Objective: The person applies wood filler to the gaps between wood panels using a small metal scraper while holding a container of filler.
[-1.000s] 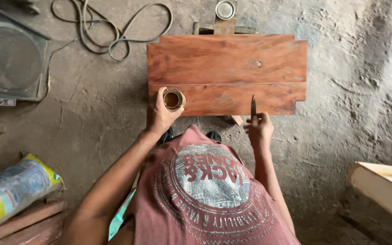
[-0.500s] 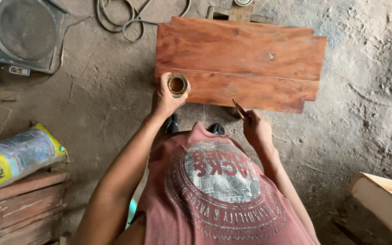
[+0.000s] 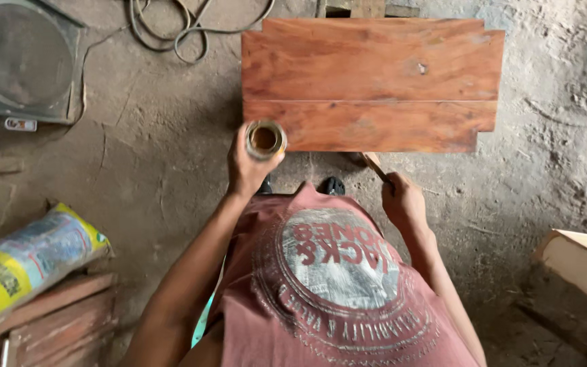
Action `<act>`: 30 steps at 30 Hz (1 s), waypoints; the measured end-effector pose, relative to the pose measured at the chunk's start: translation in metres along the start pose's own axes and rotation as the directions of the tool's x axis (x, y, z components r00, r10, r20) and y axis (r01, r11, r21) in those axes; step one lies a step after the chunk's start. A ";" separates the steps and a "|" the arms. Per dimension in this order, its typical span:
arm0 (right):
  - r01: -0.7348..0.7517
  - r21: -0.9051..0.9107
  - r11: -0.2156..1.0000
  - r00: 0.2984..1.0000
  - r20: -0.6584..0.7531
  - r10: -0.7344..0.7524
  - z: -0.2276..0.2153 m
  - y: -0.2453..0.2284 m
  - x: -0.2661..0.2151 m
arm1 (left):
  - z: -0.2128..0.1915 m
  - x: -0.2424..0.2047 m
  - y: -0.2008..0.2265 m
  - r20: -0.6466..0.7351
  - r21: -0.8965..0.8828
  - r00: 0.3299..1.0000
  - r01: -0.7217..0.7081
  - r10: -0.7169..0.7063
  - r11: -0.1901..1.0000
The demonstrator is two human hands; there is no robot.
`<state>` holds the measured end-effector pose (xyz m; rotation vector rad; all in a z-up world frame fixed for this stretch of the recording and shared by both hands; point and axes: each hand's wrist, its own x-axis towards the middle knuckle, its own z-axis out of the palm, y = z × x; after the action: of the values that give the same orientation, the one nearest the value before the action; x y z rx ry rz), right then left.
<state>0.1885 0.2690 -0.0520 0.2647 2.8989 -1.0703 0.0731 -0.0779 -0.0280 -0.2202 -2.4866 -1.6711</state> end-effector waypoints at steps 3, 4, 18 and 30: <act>-0.103 -0.001 0.995 0.991 -0.081 0.102 0.013 -0.028 -0.004 | -0.045 -0.006 0.001 0.009 -0.101 0.999 0.038 -0.037 0.994; -0.155 0.005 0.988 0.983 -0.096 0.155 0.019 -0.037 -0.009 | -0.061 -0.010 -0.002 0.008 -0.053 0.997 0.076 -0.076 0.996; -0.173 -0.183 0.968 0.985 -0.025 0.171 0.066 -0.139 -0.022 | -0.179 -0.017 -0.063 0.035 0.050 0.999 0.013 -0.015 0.999; -0.129 -0.276 0.952 0.988 -0.115 0.100 0.066 -0.164 0.002 | -0.179 -0.004 -0.076 0.082 0.109 0.995 -0.057 0.048 0.992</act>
<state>0.1571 0.1041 0.0029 0.4786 3.0294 -0.6306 0.0676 -0.2727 -0.0307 -0.3432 -2.5975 -1.5272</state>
